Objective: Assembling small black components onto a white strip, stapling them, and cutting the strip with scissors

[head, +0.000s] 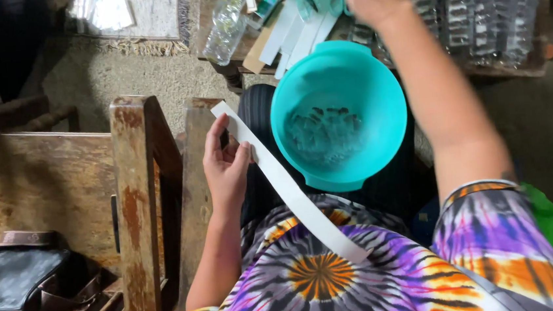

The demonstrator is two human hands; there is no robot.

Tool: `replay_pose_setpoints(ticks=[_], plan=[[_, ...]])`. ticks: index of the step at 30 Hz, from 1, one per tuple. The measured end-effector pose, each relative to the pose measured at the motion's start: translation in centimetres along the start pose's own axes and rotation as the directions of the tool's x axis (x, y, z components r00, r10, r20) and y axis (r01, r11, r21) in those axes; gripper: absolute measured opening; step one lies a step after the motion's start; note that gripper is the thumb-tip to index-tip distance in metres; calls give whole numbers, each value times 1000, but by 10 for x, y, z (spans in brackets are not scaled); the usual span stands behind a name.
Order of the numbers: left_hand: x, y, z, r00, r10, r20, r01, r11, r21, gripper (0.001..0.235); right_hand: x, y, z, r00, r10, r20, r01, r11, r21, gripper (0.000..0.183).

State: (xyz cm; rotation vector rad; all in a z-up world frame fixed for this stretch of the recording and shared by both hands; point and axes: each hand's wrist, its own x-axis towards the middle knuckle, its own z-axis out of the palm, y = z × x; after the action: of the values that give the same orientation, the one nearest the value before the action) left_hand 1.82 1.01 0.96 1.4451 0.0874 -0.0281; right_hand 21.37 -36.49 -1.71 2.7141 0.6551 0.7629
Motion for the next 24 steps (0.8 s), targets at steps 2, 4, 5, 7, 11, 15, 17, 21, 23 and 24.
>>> replay_pose_setpoints(ticks=[2, 4, 5, 7, 11, 15, 17, 21, 23, 24], plan=[[3, -6, -4, 998, -68, -9, 67, 996, -59, 55, 8, -19, 42, 998, 54, 44, -52, 998, -44, 16], [7, -4, -6, 997, -75, -11, 74, 996, -49, 54, 12, -39, 73, 987, 76, 142, -91, 990, 105, 4], [9, -3, -7, 997, -81, -8, 81, 996, -39, 53, 13, -49, 88, 967, 87, 241, -147, 958, 245, 10], [12, 3, -7, 997, -80, 1, 80, 997, -16, 53, 19, -60, 100, 895, 158, 418, -280, 927, 249, 21], [16, 2, -12, 998, -69, 6, 69, 997, -42, 53, 26, -69, 103, 818, 231, 527, -404, 883, 240, 34], [18, -4, -12, 998, -67, 10, 67, 996, -64, 52, 16, -64, 124, 873, 219, 435, -339, 914, 221, 24], [18, -9, -11, 997, -79, 1, 79, 992, -101, 53, 13, -64, 127, 892, 225, 391, -332, 914, 232, 16], [15, -7, -10, 996, -86, 5, 87, 992, -94, 54, 12, -59, 118, 870, 319, 376, -423, 875, 236, 17], [13, -8, -11, 998, -69, 4, 69, 993, -97, 52, 9, -51, 115, 907, 377, 188, -421, 831, 364, 11], [13, -7, -11, 998, -67, 5, 67, 993, -96, 52, 9, -52, 100, 907, 378, 186, -421, 831, 364, 11]])
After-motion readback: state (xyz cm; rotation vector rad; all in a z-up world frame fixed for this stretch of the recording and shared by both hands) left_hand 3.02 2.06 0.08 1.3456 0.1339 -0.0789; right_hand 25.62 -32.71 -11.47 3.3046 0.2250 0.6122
